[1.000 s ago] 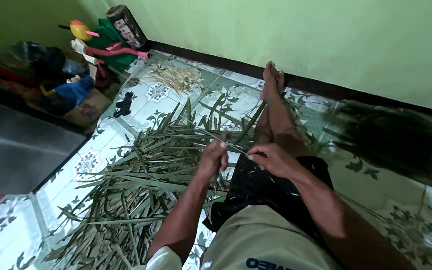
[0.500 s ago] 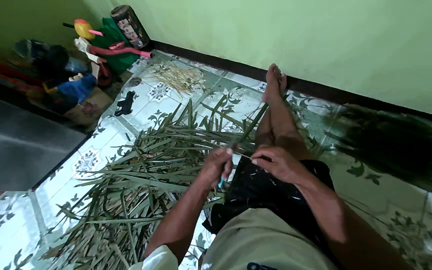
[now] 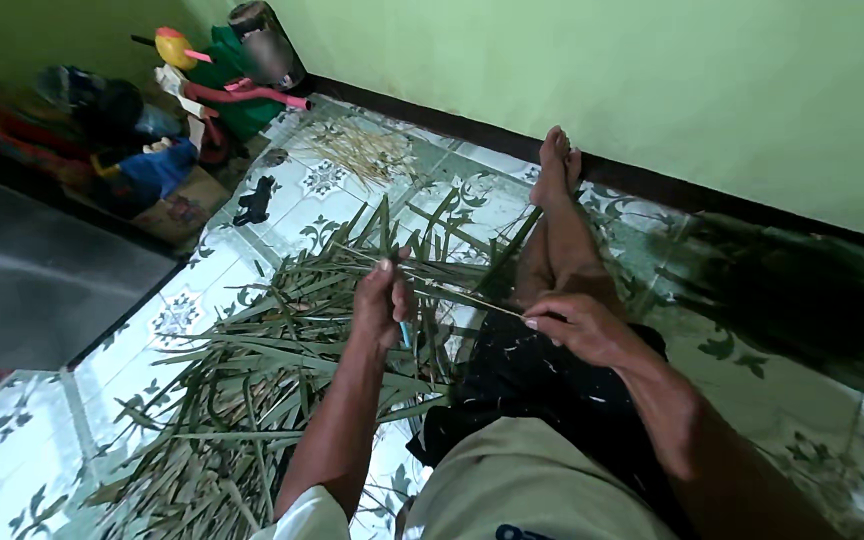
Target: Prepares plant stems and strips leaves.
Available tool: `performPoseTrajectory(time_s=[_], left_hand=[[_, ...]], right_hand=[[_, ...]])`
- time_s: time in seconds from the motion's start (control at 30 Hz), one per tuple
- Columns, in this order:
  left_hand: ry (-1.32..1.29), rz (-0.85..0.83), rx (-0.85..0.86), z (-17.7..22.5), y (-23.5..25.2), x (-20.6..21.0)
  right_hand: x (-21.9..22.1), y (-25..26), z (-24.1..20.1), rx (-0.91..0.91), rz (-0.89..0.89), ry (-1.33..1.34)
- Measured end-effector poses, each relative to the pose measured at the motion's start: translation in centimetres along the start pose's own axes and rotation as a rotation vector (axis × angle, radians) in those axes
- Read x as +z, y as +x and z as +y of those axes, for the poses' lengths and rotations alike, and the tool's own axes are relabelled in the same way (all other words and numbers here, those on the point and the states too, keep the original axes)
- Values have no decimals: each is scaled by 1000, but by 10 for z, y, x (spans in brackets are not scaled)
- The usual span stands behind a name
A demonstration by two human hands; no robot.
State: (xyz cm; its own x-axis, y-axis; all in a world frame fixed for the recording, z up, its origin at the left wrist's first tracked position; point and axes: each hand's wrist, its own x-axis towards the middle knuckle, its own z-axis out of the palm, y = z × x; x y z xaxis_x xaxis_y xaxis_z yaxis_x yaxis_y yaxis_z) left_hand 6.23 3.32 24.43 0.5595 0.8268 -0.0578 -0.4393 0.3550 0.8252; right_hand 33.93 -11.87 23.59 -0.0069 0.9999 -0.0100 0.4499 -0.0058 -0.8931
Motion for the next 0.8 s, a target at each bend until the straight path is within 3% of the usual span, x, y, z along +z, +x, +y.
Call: performPoseTrajectory(time_s=[0.17, 0.33, 0.47, 0.67, 0.8], left_hand=[[88, -179, -162, -23, -11, 28], [-33, -165, 2, 6, 1, 0], [69, -217, -112, -4, -7, 16], [200, -4, 151, 75, -1, -28], [170, 296, 398, 122, -8, -73]], right_hand=[[4, 6, -7, -27, -72, 23], [-11, -5, 6, 12, -93, 0], [-12, -2, 2, -24, -113, -9], [-36, -25, 27, -26, -39, -74], [-52, -36, 35, 116, 27, -72]])
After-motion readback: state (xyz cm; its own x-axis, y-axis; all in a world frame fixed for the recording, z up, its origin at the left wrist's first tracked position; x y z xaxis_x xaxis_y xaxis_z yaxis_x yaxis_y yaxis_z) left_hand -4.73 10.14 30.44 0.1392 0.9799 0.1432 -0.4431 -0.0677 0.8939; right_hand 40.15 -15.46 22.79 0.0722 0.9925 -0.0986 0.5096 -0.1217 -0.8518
